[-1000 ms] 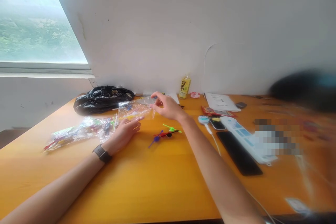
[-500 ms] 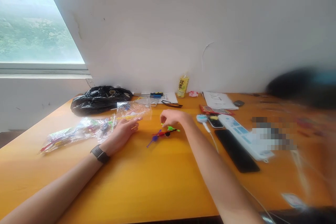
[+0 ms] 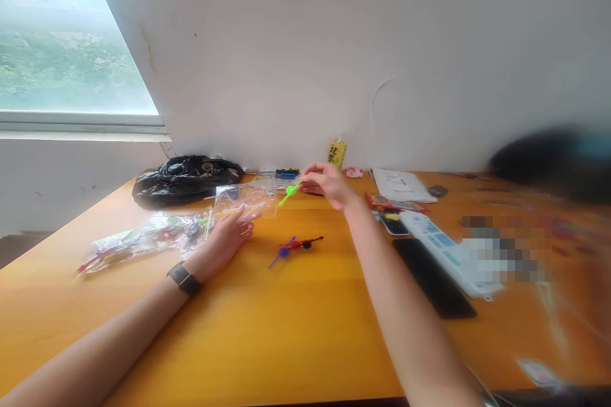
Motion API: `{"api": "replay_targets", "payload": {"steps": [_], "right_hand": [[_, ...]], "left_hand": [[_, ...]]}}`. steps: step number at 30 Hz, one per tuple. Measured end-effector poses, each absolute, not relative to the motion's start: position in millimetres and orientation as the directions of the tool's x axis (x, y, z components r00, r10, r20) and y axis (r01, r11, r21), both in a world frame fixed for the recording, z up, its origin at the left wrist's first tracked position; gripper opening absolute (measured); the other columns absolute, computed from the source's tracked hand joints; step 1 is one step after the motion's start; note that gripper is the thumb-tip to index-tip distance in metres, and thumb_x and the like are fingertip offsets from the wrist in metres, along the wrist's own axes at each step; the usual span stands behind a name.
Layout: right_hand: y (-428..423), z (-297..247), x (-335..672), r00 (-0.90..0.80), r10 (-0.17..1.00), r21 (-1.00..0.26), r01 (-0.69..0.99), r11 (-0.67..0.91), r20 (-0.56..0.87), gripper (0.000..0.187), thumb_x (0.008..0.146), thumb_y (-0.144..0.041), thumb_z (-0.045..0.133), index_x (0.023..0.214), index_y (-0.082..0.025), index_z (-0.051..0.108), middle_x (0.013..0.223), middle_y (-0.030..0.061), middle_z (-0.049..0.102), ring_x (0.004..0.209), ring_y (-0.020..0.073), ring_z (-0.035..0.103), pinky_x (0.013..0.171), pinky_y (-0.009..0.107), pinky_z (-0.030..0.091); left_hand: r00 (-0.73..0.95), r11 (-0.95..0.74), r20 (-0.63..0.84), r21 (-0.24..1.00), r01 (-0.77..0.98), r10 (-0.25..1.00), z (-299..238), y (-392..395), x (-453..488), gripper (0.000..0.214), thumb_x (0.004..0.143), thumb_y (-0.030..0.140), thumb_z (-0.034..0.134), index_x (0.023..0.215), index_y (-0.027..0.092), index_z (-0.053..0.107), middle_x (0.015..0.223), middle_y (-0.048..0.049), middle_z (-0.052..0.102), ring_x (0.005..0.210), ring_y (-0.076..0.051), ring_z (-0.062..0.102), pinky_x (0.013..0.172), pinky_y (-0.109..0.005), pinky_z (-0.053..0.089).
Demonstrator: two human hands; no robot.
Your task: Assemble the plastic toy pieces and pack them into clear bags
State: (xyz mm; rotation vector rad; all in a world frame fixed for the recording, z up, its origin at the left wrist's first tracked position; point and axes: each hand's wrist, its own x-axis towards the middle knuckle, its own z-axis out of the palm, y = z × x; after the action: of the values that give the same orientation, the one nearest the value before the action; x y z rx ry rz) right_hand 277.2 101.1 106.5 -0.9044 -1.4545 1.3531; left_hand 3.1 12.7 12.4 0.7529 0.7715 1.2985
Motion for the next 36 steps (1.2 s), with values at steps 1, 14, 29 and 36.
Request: {"api": "replay_targets", "payload": {"steps": [1, 14, 29, 36], "right_hand": [[99.8, 107.0, 274.2, -0.303, 0.944, -0.990, -0.089, 0.111, 0.133, 0.023, 0.071, -0.029, 0.087, 0.079, -0.020, 0.068, 0.085, 0.0044, 0.079, 0.081, 0.0187, 0.076, 0.078, 0.030, 0.060], [97.7, 79.3, 237.6, -0.420, 0.906, -0.977, -0.208, -0.040, 0.053, 0.023, 0.070, -0.024, 0.088, 0.071, -0.020, 0.065, 0.090, 0.0061, 0.080, 0.091, 0.0199, 0.077, 0.088, 0.032, 0.063], [105.7, 45.6, 214.9, -0.309, 0.949, -0.960, -0.246, -0.136, -0.055, 0.031, 0.058, -0.033, 0.097, 0.083, -0.024, 0.081, 0.102, 0.0031, 0.079, 0.088, 0.0153, 0.065, 0.068, 0.024, 0.047], [99.7, 37.0, 202.5, -0.357, 0.933, -0.978, -0.171, -0.117, -0.049, 0.035, 0.056, -0.039, 0.097, 0.083, -0.023, 0.083, 0.099, 0.0041, 0.079, 0.086, 0.0151, 0.064, 0.068, 0.024, 0.043]], "left_hand": [[0.109, 0.127, -0.081, 0.832, -0.540, 0.991, 13.1, 13.0, 2.5, 0.041, 0.085, 0.048, 0.084, 0.106, 0.020, 0.062, 0.111, -0.0102, 0.076, 0.072, -0.012, 0.062, 0.070, -0.027, 0.047], [0.155, 0.162, -0.090, 0.814, -0.557, 0.984, 18.2, 13.8, 1.3, 0.054, 0.091, 0.059, 0.073, 0.132, 0.026, 0.062, 0.105, -0.0089, 0.078, 0.073, -0.016, 0.064, 0.071, -0.028, 0.049], [0.116, 0.092, -0.042, 0.883, -0.461, 0.992, 12.9, 9.5, 6.1, 0.042, 0.080, 0.040, 0.089, 0.107, 0.021, 0.064, 0.112, -0.0095, 0.076, 0.078, -0.013, 0.065, 0.071, -0.027, 0.048], [0.062, 0.081, -0.061, 0.917, -0.390, 0.996, 13.9, 6.1, 10.2, 0.037, 0.080, 0.042, 0.090, 0.094, 0.018, 0.065, 0.114, -0.0115, 0.077, 0.083, -0.015, 0.064, 0.075, -0.029, 0.050]]}}
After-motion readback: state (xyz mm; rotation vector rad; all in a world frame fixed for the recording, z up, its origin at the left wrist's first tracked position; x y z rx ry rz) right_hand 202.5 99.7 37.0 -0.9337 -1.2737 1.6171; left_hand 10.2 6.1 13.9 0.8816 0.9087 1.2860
